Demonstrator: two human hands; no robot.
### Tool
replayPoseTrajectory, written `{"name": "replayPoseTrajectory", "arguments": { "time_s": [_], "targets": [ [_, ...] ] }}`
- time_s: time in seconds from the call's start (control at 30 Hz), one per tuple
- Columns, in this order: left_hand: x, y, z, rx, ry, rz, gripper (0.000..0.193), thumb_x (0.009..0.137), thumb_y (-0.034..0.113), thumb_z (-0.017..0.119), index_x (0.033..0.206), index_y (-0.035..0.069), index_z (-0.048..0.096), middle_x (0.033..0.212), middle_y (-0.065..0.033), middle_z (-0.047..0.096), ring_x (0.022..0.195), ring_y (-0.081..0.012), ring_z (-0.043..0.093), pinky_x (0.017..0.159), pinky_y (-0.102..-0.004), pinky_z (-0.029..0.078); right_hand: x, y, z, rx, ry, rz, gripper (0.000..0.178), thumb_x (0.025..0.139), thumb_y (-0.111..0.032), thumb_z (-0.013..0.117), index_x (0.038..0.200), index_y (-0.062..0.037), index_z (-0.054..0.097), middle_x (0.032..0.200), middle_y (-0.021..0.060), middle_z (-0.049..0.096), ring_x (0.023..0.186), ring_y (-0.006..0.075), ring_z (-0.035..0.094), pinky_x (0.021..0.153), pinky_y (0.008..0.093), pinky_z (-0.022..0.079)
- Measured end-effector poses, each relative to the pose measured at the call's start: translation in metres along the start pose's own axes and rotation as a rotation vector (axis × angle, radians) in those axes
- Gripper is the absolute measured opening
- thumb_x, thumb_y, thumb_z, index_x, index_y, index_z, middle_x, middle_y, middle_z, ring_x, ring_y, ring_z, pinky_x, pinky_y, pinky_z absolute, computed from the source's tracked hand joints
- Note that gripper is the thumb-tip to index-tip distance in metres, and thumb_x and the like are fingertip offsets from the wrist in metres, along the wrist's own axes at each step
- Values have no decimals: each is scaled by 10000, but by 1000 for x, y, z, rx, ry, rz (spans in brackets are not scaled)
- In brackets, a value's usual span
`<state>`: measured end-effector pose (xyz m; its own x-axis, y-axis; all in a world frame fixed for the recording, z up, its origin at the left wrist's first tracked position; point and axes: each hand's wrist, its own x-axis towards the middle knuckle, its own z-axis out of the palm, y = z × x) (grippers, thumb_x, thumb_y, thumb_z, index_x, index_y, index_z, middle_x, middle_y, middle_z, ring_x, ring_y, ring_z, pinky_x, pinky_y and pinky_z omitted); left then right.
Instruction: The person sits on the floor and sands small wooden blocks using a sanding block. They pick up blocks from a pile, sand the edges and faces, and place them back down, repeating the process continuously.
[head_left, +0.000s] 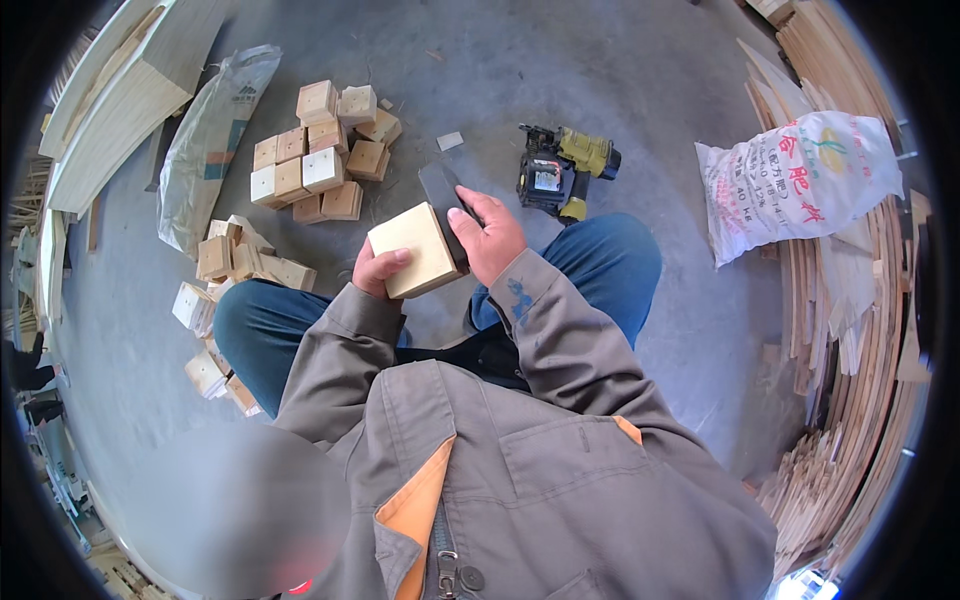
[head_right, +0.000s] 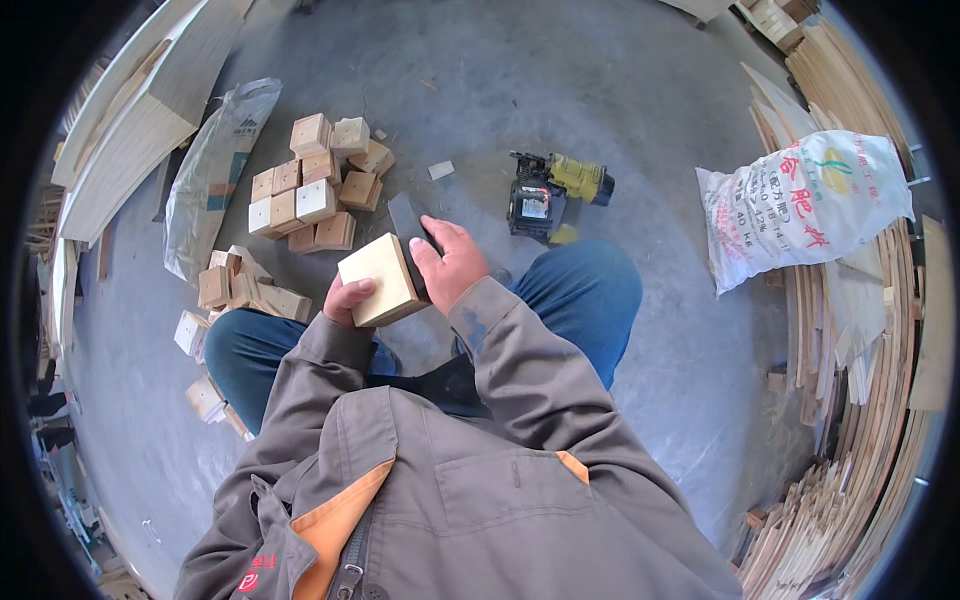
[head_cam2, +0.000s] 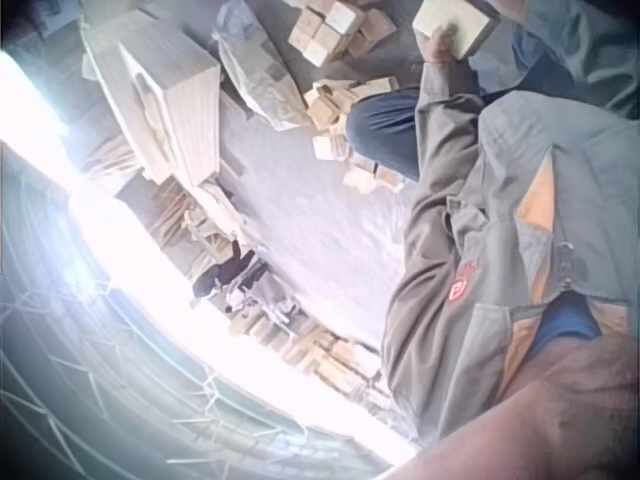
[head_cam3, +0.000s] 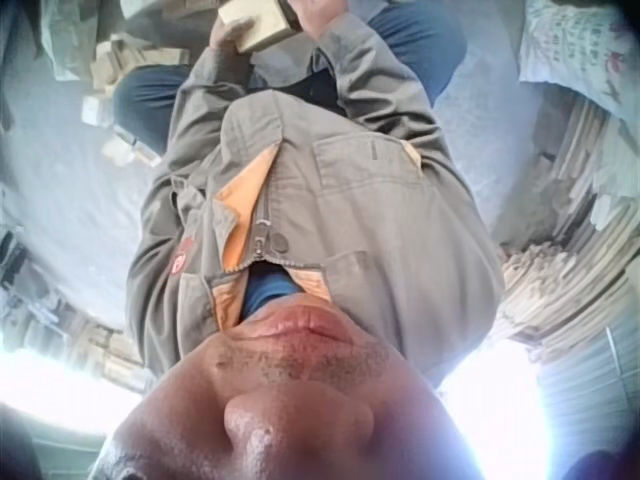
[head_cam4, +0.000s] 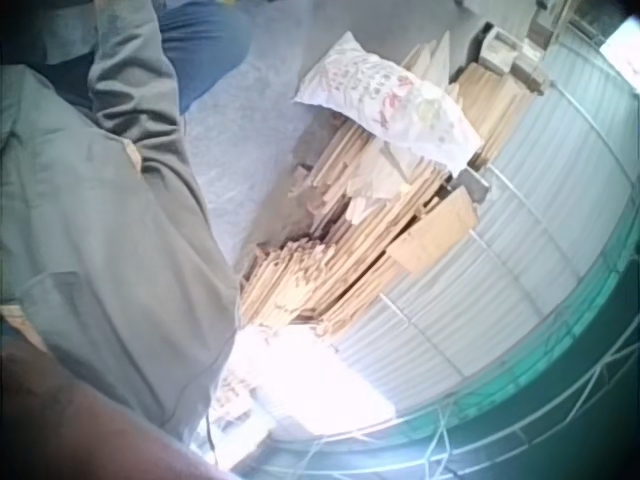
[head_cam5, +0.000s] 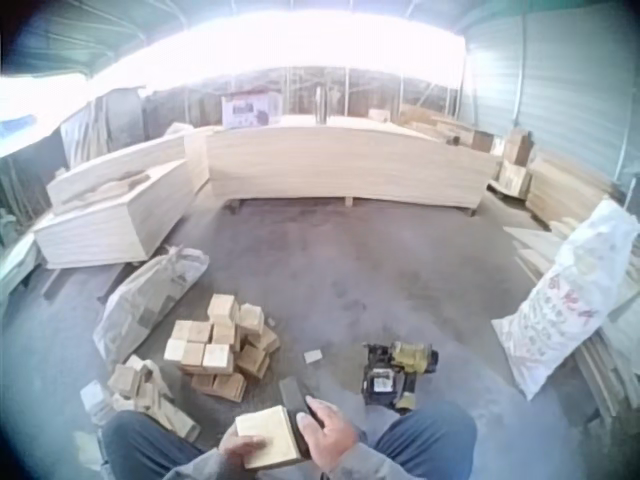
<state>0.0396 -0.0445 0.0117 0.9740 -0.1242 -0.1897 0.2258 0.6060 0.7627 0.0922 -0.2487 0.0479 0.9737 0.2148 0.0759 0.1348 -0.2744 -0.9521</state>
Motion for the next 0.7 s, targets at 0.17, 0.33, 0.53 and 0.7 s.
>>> {"name": "replayPoseTrajectory", "arguments": {
  "time_s": [0.17,0.33,0.53,0.7],
  "targets": [
    [-4,9,-30,-183,90,57,689,786,147,702,1420,-32,499,1255,-208,670,1116,-358,690,1004,-485,552,-34,-10,7,-28,-109,-72,454,979,-251,636,1328,40,619,1357,252,602,1276,365,578,1112,403,435],
    [-6,7,-46,-89,283,-58,660,756,124,769,1359,-43,557,1162,-164,711,1030,-291,722,943,-429,576,-36,-7,6,-41,-132,-78,445,971,-244,643,1328,23,629,1350,235,616,1269,343,591,1111,392,439],
    [-7,-1,4,-50,112,-8,662,706,117,824,1290,-43,559,1178,-171,683,1066,-292,690,959,-428,553,19,32,-2,-16,3,25,467,972,-254,664,1344,27,630,1347,211,646,1250,295,613,1091,372,448],
    [-26,79,13,-161,169,230,672,738,123,811,1333,-34,540,1205,-182,669,1093,-301,681,963,-455,557,12,92,-32,53,70,74,439,980,-217,682,1334,39,636,1286,159,675,1173,217,629,1037,328,473]
  ]
}}
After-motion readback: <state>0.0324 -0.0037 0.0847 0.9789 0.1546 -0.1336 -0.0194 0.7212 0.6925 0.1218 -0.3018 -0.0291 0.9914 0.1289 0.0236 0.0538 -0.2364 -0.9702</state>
